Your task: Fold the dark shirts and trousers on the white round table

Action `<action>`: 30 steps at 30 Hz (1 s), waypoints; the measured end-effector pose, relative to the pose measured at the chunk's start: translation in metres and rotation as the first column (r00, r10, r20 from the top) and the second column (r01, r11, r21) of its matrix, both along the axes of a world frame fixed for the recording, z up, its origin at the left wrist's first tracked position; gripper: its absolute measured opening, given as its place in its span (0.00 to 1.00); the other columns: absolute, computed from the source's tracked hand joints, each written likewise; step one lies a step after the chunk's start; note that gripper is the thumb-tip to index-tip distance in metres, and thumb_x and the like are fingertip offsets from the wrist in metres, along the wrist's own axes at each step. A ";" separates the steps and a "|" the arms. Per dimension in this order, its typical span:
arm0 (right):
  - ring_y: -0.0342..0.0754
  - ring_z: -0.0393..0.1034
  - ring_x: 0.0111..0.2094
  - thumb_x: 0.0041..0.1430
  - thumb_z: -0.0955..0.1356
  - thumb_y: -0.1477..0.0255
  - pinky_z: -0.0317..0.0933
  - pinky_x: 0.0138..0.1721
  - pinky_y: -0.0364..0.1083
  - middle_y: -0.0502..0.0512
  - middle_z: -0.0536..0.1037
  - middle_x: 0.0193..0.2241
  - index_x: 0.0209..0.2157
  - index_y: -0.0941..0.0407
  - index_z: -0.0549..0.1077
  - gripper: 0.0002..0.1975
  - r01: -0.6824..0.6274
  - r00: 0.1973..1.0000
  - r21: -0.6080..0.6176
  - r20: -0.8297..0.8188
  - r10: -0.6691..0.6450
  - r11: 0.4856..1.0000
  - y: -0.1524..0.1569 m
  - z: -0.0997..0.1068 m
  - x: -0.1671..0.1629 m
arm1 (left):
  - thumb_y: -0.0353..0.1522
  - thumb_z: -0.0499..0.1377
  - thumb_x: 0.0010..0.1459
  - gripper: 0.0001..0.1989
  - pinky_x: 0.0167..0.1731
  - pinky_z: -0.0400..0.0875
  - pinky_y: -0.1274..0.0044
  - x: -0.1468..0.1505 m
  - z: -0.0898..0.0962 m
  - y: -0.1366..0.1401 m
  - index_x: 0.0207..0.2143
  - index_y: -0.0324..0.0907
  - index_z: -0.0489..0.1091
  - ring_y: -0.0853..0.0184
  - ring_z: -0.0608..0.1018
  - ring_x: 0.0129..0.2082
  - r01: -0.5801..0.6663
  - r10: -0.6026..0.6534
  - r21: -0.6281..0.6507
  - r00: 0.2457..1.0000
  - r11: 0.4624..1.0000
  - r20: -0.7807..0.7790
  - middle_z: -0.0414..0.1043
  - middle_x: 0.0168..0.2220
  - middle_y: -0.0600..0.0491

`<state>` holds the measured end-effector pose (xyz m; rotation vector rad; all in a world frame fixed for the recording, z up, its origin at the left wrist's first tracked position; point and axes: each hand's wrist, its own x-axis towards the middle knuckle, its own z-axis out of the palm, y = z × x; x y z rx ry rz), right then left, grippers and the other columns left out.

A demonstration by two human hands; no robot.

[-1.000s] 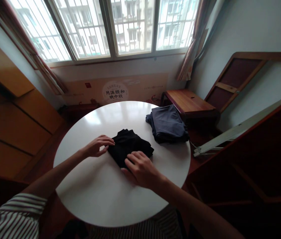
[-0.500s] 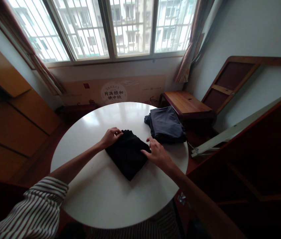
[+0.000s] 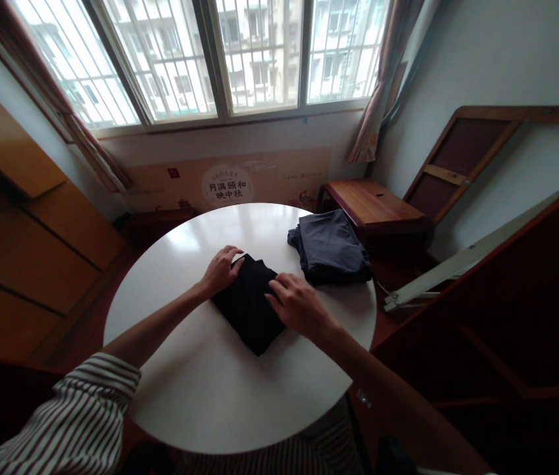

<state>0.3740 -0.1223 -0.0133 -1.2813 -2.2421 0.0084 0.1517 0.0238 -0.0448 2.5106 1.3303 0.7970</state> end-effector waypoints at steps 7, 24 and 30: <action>0.70 0.42 0.68 0.63 0.62 0.46 0.42 0.62 0.72 0.59 0.55 0.68 0.67 0.48 0.59 0.36 -0.229 0.944 -0.304 0.163 0.287 0.925 -0.016 -0.022 -0.025 | 0.40 0.41 0.71 0.25 0.62 0.48 0.48 0.014 -0.016 0.008 0.68 0.49 0.52 0.53 0.48 0.70 0.106 -0.186 -0.254 0.931 0.961 -0.315 0.46 0.71 0.49; 0.59 0.63 0.61 0.68 0.63 0.61 0.57 0.60 0.63 0.60 0.72 0.58 0.58 0.53 0.71 0.21 -0.282 0.958 -0.117 0.019 0.286 0.952 0.008 -0.013 -0.011 | 0.45 0.57 0.61 0.18 0.32 0.70 0.76 -0.093 0.001 -0.043 0.35 0.41 0.80 0.65 0.77 0.28 -0.071 0.082 -0.196 0.996 0.978 0.047 0.79 0.30 0.49; 0.68 0.38 0.69 0.64 0.63 0.50 0.41 0.64 0.71 0.54 0.54 0.68 0.65 0.44 0.61 0.31 -0.224 0.947 -0.300 0.156 0.280 0.927 0.004 -0.024 -0.013 | 0.42 0.58 0.59 0.15 0.34 0.71 0.75 -0.099 -0.009 -0.030 0.31 0.41 0.78 0.63 0.78 0.31 -0.137 0.182 -0.379 0.980 0.915 0.085 0.79 0.30 0.51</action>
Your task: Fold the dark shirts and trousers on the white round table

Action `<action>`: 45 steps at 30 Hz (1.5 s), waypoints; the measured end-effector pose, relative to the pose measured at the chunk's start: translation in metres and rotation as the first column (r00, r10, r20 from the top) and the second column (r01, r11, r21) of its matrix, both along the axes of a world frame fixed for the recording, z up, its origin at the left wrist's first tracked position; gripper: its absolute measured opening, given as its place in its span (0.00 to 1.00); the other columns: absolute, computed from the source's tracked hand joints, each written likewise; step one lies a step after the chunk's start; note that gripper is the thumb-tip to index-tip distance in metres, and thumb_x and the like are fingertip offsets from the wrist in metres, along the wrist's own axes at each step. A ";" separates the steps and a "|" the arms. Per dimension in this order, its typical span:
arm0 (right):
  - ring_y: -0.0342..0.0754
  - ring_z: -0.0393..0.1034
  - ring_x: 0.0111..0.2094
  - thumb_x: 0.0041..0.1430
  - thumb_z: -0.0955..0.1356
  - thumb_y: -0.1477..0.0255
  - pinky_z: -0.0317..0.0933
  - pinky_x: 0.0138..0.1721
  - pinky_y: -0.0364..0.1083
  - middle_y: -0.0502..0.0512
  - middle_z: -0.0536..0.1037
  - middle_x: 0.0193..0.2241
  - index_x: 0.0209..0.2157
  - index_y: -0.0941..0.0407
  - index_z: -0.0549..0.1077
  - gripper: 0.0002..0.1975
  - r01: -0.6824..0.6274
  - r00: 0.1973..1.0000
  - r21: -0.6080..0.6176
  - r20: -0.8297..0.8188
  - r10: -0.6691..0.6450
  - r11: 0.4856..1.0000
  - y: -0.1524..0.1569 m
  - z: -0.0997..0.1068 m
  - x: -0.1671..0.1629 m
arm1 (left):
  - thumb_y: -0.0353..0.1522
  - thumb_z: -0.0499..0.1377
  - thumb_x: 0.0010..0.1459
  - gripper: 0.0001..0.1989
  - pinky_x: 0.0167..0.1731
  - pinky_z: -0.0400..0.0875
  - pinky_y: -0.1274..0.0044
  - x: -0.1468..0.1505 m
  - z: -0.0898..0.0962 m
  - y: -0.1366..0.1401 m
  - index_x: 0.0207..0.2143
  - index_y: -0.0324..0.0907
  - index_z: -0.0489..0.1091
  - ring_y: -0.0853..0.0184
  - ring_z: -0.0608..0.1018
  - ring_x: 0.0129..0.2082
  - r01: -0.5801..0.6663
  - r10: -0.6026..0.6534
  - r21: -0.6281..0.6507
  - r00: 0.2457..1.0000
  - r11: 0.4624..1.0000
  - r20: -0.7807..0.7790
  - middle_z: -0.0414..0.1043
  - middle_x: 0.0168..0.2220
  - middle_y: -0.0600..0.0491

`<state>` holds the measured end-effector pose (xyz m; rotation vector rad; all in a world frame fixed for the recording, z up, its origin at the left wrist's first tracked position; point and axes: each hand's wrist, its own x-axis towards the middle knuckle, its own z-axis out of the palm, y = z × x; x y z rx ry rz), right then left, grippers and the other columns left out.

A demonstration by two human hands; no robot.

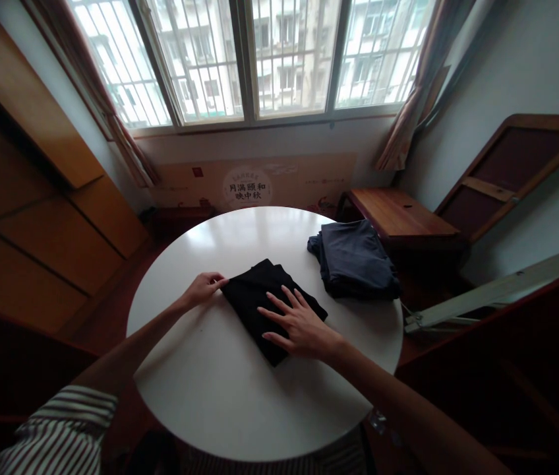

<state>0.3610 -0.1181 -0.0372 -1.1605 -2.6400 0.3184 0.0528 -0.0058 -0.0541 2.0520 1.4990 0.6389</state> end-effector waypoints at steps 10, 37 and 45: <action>0.64 0.33 0.70 0.67 0.61 0.52 0.39 0.65 0.67 0.57 0.47 0.70 0.67 0.46 0.57 0.30 0.056 0.998 -0.029 0.006 -0.056 0.998 -0.021 -0.012 0.004 | 0.38 0.48 0.68 0.20 0.63 0.56 0.64 0.091 0.008 0.008 0.58 0.47 0.68 0.61 0.68 0.61 0.529 -0.455 0.221 0.835 0.820 -0.309 0.69 0.59 0.47; 0.55 0.70 0.50 0.39 0.79 0.59 0.67 0.49 0.53 0.62 0.75 0.49 0.54 0.58 0.69 0.40 0.062 0.731 -0.554 -0.541 -0.416 0.830 0.090 0.009 0.043 | 0.41 0.66 0.51 0.22 0.35 0.71 0.76 0.095 0.064 0.014 0.46 0.41 0.71 0.63 0.77 0.36 0.488 -0.478 -0.015 0.861 0.873 0.173 0.78 0.38 0.52; 0.55 0.74 0.42 0.44 0.77 0.58 0.69 0.49 0.56 0.52 0.80 0.37 0.39 0.55 0.78 0.22 0.013 0.551 -0.632 -0.642 -0.533 0.775 0.053 0.041 0.043 | 0.42 0.67 0.53 0.24 0.40 0.72 0.74 0.125 0.131 -0.007 0.49 0.42 0.70 0.64 0.79 0.37 0.490 -0.550 0.308 0.821 0.816 0.151 0.78 0.37 0.52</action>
